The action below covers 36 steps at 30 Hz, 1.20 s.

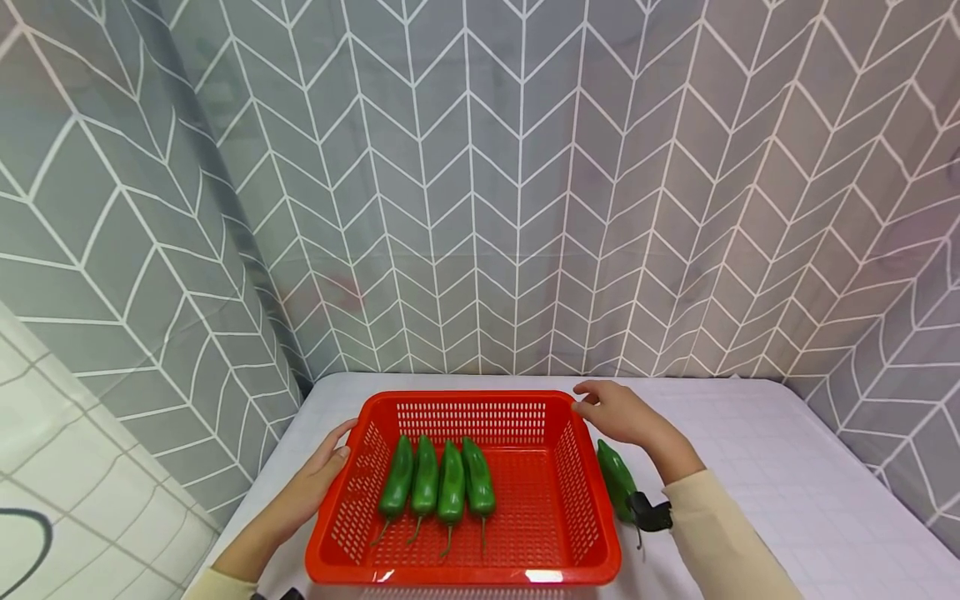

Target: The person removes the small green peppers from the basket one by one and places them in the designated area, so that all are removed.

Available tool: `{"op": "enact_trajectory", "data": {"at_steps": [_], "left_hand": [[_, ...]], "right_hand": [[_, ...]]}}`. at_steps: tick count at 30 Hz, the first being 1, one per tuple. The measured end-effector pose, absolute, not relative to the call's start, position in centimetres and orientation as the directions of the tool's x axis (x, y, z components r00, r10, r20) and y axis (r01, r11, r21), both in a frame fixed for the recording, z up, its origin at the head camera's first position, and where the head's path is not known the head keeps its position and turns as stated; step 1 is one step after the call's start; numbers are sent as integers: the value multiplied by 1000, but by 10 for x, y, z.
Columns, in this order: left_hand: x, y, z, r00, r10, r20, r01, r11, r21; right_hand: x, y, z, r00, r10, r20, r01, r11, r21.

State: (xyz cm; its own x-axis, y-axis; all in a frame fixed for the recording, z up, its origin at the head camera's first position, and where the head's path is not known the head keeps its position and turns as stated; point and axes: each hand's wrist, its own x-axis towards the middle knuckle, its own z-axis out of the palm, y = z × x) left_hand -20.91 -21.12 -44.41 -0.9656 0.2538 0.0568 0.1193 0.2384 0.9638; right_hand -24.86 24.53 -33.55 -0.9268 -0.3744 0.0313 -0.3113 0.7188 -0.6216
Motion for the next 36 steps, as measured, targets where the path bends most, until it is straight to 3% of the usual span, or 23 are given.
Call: {"op": "enact_trajectory", "data": {"at_steps": [36], "left_hand": [[-208,-210,-441,-961,271,53,118,232,966]], "right_hand": [[-261,205,-321,-892,-449,59,-393,702,-594]]}}
